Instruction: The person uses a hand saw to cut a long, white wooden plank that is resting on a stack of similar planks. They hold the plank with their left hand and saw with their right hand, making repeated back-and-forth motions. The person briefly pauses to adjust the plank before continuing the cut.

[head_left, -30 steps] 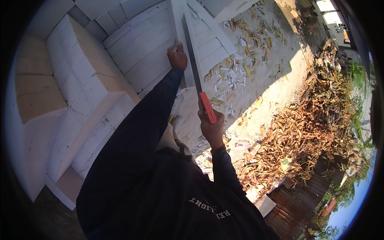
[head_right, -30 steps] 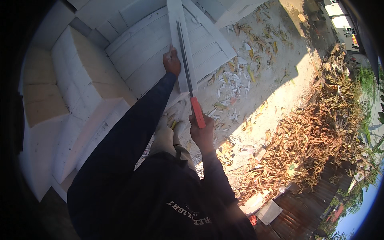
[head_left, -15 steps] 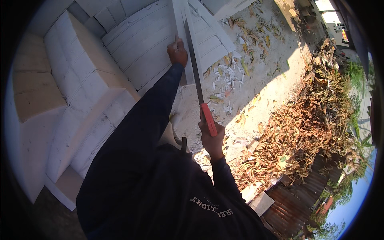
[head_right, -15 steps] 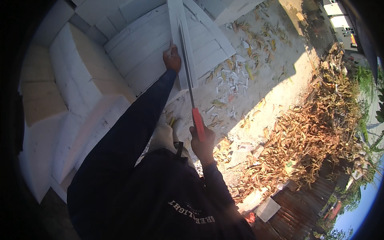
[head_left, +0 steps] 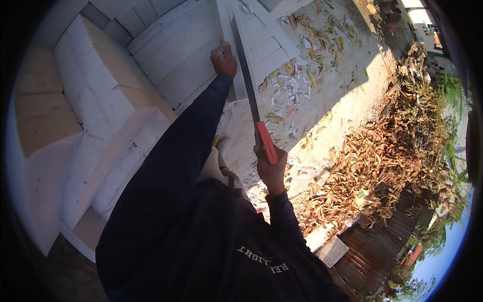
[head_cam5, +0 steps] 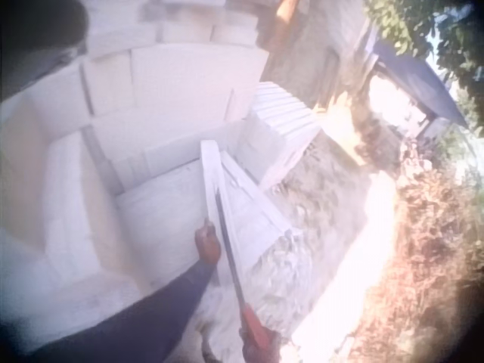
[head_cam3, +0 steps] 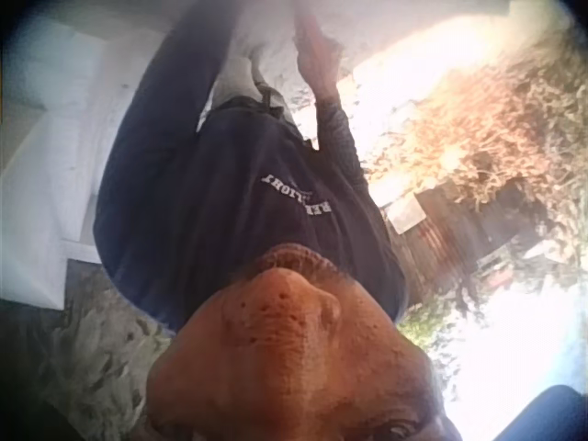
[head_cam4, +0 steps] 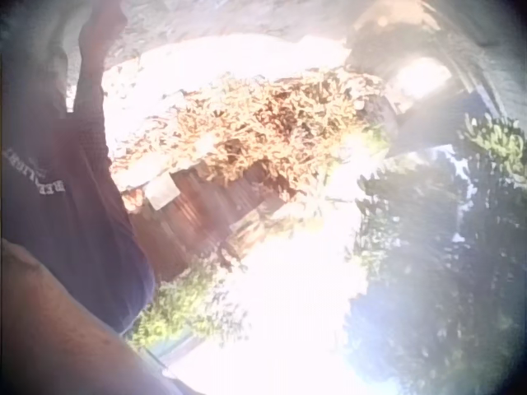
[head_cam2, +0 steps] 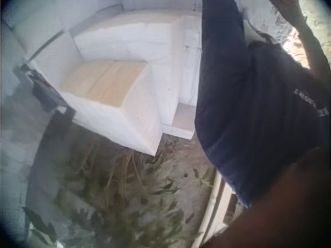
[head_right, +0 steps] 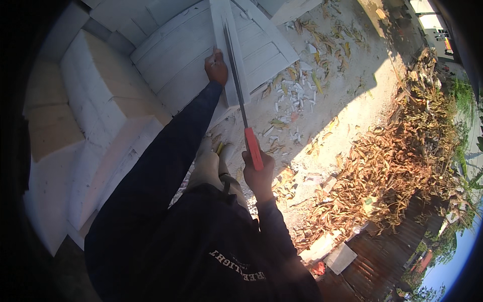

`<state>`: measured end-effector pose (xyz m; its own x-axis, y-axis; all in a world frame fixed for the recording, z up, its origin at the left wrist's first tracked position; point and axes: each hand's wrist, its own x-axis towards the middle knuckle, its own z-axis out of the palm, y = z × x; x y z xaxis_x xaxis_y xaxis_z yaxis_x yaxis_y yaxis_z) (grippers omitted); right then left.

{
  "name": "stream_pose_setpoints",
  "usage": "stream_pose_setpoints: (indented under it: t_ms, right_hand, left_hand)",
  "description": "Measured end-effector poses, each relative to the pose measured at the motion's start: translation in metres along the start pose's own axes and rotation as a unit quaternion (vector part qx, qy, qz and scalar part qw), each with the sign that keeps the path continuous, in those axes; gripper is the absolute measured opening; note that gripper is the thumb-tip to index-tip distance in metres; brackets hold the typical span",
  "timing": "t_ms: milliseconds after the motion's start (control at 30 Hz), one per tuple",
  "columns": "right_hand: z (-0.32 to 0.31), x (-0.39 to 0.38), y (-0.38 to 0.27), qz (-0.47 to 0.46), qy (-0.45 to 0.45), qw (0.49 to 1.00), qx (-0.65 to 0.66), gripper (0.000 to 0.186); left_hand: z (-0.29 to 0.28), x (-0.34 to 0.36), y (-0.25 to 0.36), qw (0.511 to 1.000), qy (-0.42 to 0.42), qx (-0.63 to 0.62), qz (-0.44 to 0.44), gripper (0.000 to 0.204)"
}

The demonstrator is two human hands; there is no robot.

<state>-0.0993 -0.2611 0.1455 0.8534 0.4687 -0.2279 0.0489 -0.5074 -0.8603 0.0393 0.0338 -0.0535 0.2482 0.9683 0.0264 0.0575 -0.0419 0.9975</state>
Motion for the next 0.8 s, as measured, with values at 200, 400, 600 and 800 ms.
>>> stream_pose_setpoints:
  t_ms: [200,400,600,800]
  right_hand:
    - [0.005,-0.021,0.02,-0.092,-0.015,0.992,-0.08,0.057]
    - [0.01,0.03,-0.007,-0.065,-0.015,0.997,-0.036,0.013]
    - [-0.001,-0.021,0.026,-0.107,0.04,0.993,-0.006,0.019]
    - [0.0,0.012,0.013,-0.025,-0.039,0.998,-0.048,0.027]
  left_hand:
    - [0.005,0.007,0.007,1.0,0.011,-0.006,0.017,0.049]
    - [0.012,0.012,-0.017,0.998,0.009,-0.045,0.031,0.048]
    - [0.008,0.007,-0.016,1.0,0.004,0.002,0.019,0.048]
    - [-0.002,0.008,-0.008,0.999,-0.028,0.038,0.021,0.044]
